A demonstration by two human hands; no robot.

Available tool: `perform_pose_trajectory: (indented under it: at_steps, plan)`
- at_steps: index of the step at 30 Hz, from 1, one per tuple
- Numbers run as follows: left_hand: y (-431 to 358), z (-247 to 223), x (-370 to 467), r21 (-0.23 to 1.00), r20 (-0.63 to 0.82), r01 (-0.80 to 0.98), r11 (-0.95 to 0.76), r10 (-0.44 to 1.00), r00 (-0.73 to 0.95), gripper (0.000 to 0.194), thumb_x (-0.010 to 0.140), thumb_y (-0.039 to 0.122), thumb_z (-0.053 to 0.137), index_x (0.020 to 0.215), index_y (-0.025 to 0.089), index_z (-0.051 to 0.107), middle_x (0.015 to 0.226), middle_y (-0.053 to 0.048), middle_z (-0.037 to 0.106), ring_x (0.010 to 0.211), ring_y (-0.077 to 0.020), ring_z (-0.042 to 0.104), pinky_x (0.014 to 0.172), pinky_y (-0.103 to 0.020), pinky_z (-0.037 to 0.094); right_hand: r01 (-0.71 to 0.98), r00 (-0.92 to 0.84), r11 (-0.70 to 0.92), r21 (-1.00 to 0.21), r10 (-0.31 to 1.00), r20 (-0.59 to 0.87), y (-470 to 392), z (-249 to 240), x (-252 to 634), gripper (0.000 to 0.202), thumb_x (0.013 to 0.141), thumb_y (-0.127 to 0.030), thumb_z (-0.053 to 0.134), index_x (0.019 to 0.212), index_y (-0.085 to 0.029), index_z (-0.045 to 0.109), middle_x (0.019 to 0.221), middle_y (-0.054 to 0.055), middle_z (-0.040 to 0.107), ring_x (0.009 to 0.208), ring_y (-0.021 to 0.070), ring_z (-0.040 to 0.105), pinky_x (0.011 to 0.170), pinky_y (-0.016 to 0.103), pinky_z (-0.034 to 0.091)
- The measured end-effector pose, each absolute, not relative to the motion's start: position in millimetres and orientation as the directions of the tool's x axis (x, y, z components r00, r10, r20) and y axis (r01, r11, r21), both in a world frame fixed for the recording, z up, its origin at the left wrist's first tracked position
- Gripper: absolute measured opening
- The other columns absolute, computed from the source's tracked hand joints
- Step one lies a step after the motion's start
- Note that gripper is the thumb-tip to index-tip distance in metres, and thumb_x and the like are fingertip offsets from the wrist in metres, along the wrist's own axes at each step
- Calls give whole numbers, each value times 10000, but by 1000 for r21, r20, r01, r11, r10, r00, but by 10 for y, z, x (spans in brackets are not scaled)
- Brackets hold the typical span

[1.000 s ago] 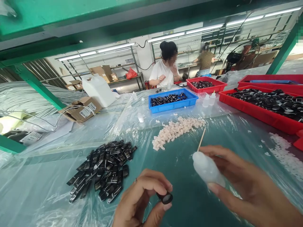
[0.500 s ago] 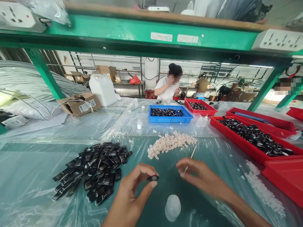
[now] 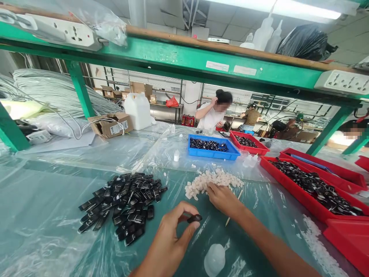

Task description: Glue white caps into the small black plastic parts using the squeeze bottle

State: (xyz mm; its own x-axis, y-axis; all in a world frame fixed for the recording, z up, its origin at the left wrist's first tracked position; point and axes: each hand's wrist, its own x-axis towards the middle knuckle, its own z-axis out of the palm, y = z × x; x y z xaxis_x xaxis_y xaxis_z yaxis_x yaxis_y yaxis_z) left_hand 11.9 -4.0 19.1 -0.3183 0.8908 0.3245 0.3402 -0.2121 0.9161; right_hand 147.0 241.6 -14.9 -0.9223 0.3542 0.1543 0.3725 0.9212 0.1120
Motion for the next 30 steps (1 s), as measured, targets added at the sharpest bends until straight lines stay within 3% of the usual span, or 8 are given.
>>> perform_pose_trajectory:
  at_steps: [3,7,11,15,17,20,25,30]
  plan:
    - [-51,175,147,914,316,354,-200,897,-308,123,1061,321,576,1022,256,674,1014,-38,702,976,-226,696,888,-313,562,369,-922,921,126,347,171,2416,-196,1499,208,1067,-285,687,1251,-189,697,1293,83,705,1046,192,724,893,378,647]
    - [-36,150,175,902,336,378,-210,890,-307,109,1031,303,586,1000,245,673,984,-44,710,957,-241,697,889,-337,559,351,-921,936,30,339,192,2462,-186,1407,153,1061,-296,700,1148,-172,717,1181,62,733,1007,183,729,878,371,645]
    - [-25,164,181,890,370,389,-236,873,-318,119,1031,300,593,986,235,681,956,-46,725,915,-227,712,844,-304,579,286,-893,939,-190,333,303,2287,19,1445,122,1077,-275,671,1069,-165,724,1069,41,748,930,162,736,832,340,646]
    - [-38,205,199,885,400,384,-263,852,-337,80,1001,254,632,980,246,708,939,-17,732,876,-195,714,811,-261,575,128,-819,886,-446,348,456,1765,318,1720,214,1146,-269,520,1101,-192,715,976,8,753,730,97,757,659,197,630]
    - [-48,221,218,885,407,378,-272,846,-343,72,988,235,655,988,254,724,933,-1,733,855,-179,712,796,-246,561,59,-772,860,-508,362,523,1488,429,1846,157,1132,-315,561,1132,-236,697,940,-26,756,674,77,753,653,156,626]
    - [-65,221,253,884,417,364,-292,845,-335,71,989,222,668,993,255,731,912,13,728,835,-166,717,777,-236,551,6,-704,867,-498,358,613,1203,496,1941,27,1078,-284,662,1101,-294,673,910,-64,759,753,84,765,721,139,618]
    - [-88,190,307,883,424,351,-313,852,-308,58,989,206,678,991,246,721,890,21,708,795,-153,694,742,-225,531,-60,-655,923,-381,252,713,1078,447,1978,156,1061,-177,660,1166,-291,668,998,-25,757,861,101,769,784,150,609]
    - [-82,179,325,886,424,340,-317,849,-315,90,995,203,654,965,242,730,853,20,676,740,-142,662,674,-213,499,-65,-672,954,-294,176,719,1058,411,2030,233,1072,-92,597,1251,-230,652,1083,44,729,914,123,762,810,186,606]
